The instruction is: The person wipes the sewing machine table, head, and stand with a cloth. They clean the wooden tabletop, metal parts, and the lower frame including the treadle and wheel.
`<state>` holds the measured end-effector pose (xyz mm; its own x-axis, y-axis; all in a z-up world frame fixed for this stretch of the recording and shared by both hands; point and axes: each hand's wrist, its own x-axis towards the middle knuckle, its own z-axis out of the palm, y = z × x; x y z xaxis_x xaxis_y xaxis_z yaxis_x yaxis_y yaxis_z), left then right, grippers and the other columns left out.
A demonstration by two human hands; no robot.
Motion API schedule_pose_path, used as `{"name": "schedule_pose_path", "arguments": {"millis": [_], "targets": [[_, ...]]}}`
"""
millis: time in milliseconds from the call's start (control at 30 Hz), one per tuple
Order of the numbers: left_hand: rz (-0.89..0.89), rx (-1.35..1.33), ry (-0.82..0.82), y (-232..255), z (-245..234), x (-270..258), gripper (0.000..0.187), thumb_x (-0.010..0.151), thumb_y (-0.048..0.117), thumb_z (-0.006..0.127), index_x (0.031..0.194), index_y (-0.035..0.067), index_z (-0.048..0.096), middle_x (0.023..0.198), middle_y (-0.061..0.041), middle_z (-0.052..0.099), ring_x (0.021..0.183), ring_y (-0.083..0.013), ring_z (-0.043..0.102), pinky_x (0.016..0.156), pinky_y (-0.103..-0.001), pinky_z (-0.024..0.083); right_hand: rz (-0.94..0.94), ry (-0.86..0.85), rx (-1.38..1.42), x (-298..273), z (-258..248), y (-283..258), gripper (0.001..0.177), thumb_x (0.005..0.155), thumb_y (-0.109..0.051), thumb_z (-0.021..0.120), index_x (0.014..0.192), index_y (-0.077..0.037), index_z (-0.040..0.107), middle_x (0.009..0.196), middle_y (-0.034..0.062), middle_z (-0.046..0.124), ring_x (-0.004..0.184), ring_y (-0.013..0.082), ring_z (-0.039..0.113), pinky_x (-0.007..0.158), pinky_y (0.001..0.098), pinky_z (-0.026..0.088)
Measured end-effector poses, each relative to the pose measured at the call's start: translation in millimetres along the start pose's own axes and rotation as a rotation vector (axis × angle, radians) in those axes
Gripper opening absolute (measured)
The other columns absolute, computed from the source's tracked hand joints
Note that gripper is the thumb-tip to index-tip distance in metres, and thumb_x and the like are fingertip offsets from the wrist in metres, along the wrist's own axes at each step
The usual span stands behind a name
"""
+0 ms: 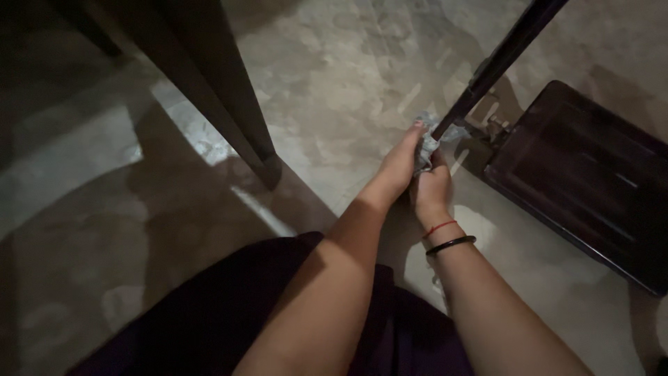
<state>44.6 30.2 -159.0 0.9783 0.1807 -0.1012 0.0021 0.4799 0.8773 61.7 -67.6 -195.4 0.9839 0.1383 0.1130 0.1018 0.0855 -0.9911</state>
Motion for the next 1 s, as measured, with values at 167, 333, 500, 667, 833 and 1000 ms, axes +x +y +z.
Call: {"name": "schedule_pose_path", "arguments": {"millis": [167,333,500,667,833,1000], "targets": [[0.155,0.667,0.121,-6,-10,-7,0.069,0.103,0.054,0.029,0.118,-0.001,0.069,0.123,-0.03,0.066,0.12,-0.0471,0.055,0.102,-0.049,0.041,-0.161,0.001,-0.54,-29,0,-41,0.03,0.09,-0.004,0.06,0.117,0.002,0.068,0.107,0.0179,0.075,0.097,0.0259,0.071,0.086,0.0376,0.052],[0.012,0.895,0.172,-2,-6,-26,0.072,0.105,0.049,0.02,0.116,-0.002,0.069,0.121,-0.032,0.065,0.121,-0.0509,0.055,0.107,-0.053,0.039,-0.305,0.009,-0.877,-56,2,-62,0.015,0.087,-0.007,0.065,0.091,0.004,0.073,0.092,0.0274,0.072,0.091,0.0459,0.069,0.079,0.0506,0.053],[-0.001,0.961,0.204,-4,1,-37,0.071,0.106,0.045,0.02,0.111,-0.002,0.072,0.117,-0.032,0.068,0.118,-0.0516,0.059,0.108,-0.054,0.04,-0.226,0.001,-1.033,-63,-2,-61,0.017,0.081,-0.014,0.07,0.081,0.004,0.071,0.086,0.029,0.07,0.087,0.0493,0.066,0.074,0.0545,0.051],[-0.033,0.898,0.251,-2,3,-48,0.063,0.102,0.045,0.029,0.113,0.001,0.072,0.118,-0.029,0.067,0.117,-0.0498,0.058,0.105,-0.052,0.041,-0.049,-0.054,-0.802,-94,3,-66,0.023,0.091,-0.021,0.066,0.093,0.001,0.071,0.092,0.0273,0.071,0.09,0.0439,0.069,0.075,0.0507,0.051],[-0.025,0.825,0.281,4,1,-67,0.046,0.089,0.039,0.052,0.115,0.006,0.073,0.113,-0.025,0.071,0.111,-0.045,0.064,0.096,-0.048,0.049,-0.023,-0.008,-0.558,-110,6,-87,0.028,0.096,-0.024,0.058,0.108,-0.001,0.07,0.1,0.0192,0.076,0.094,0.0304,0.072,0.079,0.0438,0.052],[0.085,0.69,0.314,31,15,-88,0.035,0.087,0.027,0.058,0.108,0.007,0.079,0.103,-0.022,0.077,0.099,-0.037,0.072,0.087,-0.042,0.054,0.013,0.036,-0.518,-104,1,-114,0.027,0.093,-0.02,0.058,0.105,0.002,0.069,0.094,0.0214,0.075,0.086,0.0303,0.071,0.076,0.0436,0.053]]}}
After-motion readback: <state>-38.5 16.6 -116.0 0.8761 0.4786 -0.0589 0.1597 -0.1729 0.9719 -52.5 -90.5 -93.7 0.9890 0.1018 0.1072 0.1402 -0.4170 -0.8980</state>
